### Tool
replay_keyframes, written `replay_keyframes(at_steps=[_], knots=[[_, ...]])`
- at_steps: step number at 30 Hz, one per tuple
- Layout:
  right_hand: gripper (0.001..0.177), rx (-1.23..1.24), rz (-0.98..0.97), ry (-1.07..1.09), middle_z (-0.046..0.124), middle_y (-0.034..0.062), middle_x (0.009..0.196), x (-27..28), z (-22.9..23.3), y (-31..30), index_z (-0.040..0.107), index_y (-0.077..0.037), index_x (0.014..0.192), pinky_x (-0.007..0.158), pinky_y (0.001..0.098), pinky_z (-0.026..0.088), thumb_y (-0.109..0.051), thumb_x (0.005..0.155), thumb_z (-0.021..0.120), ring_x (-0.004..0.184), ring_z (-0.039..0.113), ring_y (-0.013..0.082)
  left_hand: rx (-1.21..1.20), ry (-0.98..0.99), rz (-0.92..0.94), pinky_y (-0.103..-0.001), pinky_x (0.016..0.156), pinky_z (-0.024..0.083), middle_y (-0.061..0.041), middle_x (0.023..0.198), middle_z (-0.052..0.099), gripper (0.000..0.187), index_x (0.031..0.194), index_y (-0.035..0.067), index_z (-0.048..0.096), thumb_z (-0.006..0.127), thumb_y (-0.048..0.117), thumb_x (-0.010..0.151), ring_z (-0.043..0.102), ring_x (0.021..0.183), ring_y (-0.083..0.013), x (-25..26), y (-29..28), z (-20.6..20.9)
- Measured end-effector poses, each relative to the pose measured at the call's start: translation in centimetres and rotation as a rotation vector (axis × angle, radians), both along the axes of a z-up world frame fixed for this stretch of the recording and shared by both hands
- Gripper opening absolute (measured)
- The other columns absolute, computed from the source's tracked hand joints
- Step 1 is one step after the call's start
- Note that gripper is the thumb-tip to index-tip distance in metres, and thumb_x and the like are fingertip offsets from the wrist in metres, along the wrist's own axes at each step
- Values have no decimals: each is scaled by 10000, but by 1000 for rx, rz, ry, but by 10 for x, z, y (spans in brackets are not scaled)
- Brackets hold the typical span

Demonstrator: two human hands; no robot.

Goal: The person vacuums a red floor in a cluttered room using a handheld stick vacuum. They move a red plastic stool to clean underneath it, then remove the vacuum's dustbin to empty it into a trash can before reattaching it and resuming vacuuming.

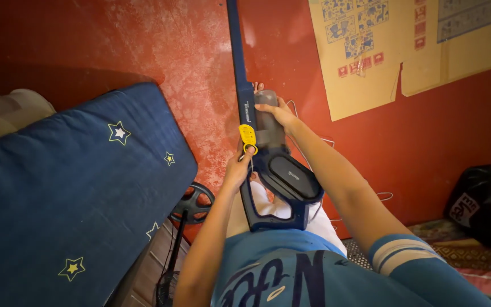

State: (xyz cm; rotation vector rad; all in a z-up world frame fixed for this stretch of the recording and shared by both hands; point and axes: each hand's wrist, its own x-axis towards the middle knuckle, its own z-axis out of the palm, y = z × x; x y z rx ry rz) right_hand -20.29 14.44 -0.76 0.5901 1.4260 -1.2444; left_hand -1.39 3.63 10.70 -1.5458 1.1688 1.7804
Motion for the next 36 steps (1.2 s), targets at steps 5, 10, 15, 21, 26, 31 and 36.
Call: replay_keyframes(at_steps=[5,10,15,21,26,31,36], knots=[[946,122,19,94,641,129,1292,6,23,1,427,-78,1464,885,419,605,-301,657,868,1105,693,256,26,-22,36,-276,369,456,-24,630,585,552,1131,16,710,708,516,897,581,421,-141,6,12,2],[912,166,78,-2,626,116,1263,3,33,7,431,-171,1462,877,461,595,-300,652,830,1056,682,248,40,-22,17,-273,375,465,-50,649,616,583,1212,32,700,704,519,890,587,417,-145,7,14,7],[678,-69,117,-70,667,85,1246,-26,19,10,611,-130,1344,893,446,556,-339,728,803,1092,668,190,51,-24,-3,-277,383,487,-19,730,616,618,1291,61,656,698,524,884,586,421,-135,3,7,10],[514,104,449,157,760,99,1053,-33,22,-12,751,-101,1131,783,378,577,-407,728,838,941,729,220,62,-60,-12,-274,373,451,-23,696,602,614,1308,71,658,701,511,882,570,409,-134,-1,5,17],[487,158,459,185,772,113,1021,-35,22,-9,766,-86,1099,791,342,589,-399,731,828,890,752,219,50,-46,20,-279,365,438,-26,687,600,577,1288,57,668,728,477,897,545,411,-119,0,11,14],[444,181,484,208,771,152,973,-35,19,-6,786,-53,1037,777,368,592,-363,721,814,863,747,248,85,2,26,-272,361,418,-36,680,599,556,1233,39,680,702,489,908,542,401,-124,2,12,15],[465,319,408,462,762,152,993,-36,-8,20,769,-30,1027,759,356,579,-363,715,855,866,729,223,16,-102,-23,-284,392,485,-33,681,634,544,1221,88,653,692,510,880,592,412,-145,9,12,5]])
